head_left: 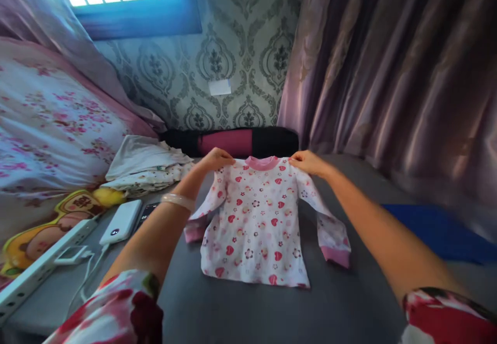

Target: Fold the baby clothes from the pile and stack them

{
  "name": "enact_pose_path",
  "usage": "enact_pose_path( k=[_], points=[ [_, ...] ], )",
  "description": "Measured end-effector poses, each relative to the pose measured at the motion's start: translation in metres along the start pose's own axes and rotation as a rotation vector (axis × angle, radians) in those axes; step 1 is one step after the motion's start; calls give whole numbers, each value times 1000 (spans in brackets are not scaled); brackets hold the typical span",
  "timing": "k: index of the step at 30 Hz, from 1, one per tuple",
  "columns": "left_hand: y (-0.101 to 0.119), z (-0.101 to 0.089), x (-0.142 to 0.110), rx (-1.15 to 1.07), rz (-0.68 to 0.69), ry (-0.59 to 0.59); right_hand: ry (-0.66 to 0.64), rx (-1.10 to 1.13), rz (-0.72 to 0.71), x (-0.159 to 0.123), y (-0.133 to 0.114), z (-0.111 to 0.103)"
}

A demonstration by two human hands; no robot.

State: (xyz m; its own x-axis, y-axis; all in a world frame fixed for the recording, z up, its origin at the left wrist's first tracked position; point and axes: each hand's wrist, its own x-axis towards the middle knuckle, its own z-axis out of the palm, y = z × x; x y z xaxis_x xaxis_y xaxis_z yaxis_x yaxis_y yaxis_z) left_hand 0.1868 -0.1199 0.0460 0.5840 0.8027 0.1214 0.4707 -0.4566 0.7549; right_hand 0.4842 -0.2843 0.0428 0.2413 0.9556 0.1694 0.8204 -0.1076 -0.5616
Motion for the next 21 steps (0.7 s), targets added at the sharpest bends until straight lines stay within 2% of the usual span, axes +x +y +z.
enact_pose_path(
  k=[2,5,9,14,21],
  points=[
    [-21,32,4,153,-46,49,25,-144,8,-2,13,30],
    [-43,73,3,454,-16,155,70,-321,64,-10,28,70],
    [-61,109,0,639,-2,240,97,-476,69,-18,42,106],
    [-81,126,6,665,66,231,109,-604,48,-13,51,125],
    [-105,123,19,851,183,190,73,-675,53,9,64,131]
  ],
)
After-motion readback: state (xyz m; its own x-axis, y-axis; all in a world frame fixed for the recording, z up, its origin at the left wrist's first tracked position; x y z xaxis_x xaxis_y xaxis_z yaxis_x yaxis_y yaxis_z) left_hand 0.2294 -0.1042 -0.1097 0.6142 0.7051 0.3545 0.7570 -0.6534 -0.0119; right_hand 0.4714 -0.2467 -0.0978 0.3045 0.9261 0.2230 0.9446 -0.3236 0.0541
